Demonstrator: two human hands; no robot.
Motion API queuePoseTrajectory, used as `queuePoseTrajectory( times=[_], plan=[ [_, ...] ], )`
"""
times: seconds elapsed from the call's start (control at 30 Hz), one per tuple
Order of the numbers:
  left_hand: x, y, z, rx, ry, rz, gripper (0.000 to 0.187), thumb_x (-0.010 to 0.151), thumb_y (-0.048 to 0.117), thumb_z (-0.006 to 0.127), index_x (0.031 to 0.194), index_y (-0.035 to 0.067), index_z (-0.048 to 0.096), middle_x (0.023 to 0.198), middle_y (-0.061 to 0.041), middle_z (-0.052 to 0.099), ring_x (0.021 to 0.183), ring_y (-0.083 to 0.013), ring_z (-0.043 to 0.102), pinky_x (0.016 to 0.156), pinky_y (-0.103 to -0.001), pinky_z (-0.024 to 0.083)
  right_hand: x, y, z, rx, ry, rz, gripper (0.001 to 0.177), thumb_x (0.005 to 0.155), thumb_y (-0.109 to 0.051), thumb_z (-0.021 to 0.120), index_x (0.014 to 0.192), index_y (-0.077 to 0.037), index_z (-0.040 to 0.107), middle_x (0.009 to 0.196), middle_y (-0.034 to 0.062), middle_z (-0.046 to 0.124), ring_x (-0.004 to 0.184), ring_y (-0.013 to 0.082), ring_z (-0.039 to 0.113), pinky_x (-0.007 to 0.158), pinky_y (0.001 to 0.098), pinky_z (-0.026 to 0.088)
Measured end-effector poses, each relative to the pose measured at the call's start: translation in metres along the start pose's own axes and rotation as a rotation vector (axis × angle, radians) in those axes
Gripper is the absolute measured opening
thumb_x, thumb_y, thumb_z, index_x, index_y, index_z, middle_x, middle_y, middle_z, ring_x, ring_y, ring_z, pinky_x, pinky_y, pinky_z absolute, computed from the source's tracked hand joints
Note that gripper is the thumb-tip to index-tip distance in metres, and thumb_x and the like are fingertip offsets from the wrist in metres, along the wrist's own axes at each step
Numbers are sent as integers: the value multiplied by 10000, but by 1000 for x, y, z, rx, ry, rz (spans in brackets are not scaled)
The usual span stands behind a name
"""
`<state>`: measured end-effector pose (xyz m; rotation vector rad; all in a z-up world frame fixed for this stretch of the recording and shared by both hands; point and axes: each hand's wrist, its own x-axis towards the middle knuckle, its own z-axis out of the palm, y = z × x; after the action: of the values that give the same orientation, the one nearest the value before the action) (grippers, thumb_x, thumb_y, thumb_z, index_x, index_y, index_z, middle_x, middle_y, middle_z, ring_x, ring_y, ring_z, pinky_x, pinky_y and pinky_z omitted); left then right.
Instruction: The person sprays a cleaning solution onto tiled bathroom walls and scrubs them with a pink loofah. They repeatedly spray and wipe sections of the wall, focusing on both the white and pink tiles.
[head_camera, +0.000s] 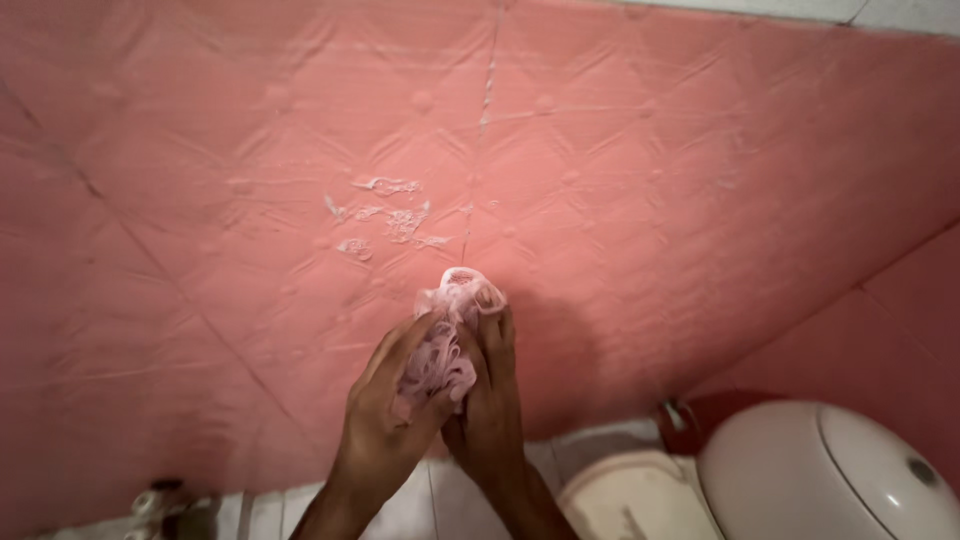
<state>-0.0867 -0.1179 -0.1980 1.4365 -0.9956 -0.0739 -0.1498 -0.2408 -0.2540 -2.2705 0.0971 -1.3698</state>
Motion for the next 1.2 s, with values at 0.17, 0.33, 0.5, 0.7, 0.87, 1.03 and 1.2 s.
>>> queuePoseTrajectory(
  times=[0.17,0.33,0.5,0.7,0.87,1.03,1.2],
  plan=[
    [-3,-55,-3,298,117,227,646,808,27,740,1427,84,564,1466,-194,581,1349,-321,611,1046,-376,533,-8,36,50,-113,117,-135,588,1025,-296,571,1502,29,460,1650,294,298,1532,575,269,1233,651,281],
    [2,-102,-5,518,198,505,628,873,65,669,1472,29,484,1506,-265,492,1376,-439,507,1089,-472,442,-7,56,82,-204,246,-226,535,1037,-277,530,1484,15,503,1652,286,314,1539,565,267,1237,677,248],
    [-2,-129,-3,686,331,634,562,911,77,623,1461,58,512,1503,-244,509,1368,-438,521,1102,-468,448,-4,56,108,-281,321,-247,487,1008,-191,574,1475,-54,545,1647,224,375,1556,513,290,1247,639,261],
    [-28,-140,-16,732,316,763,623,872,42,624,1478,27,479,1524,-279,460,1407,-465,459,1128,-492,409,-10,49,119,-219,402,-314,629,920,-152,653,1515,-19,501,1637,252,336,1538,499,249,1222,639,217],
    [-49,-126,-50,851,355,854,667,866,53,614,1507,14,430,1567,-264,422,1440,-460,429,1182,-508,367,40,27,104,-175,467,-481,748,802,-192,774,1475,-13,500,1619,225,369,1529,440,286,1248,604,269],
    [-55,-112,-92,811,519,735,615,901,81,608,1494,28,455,1585,-245,417,1426,-433,437,1152,-506,365,64,-8,115,-299,429,-618,712,800,-168,813,1446,-39,543,1594,201,436,1487,438,376,1211,590,314],
    [-61,-117,-112,839,540,707,599,895,103,609,1479,57,485,1576,-217,450,1438,-408,435,1171,-499,361,7,-9,130,-297,229,-779,652,787,-202,845,1369,-66,587,1532,218,475,1432,439,434,1174,610,350]
  ],
)
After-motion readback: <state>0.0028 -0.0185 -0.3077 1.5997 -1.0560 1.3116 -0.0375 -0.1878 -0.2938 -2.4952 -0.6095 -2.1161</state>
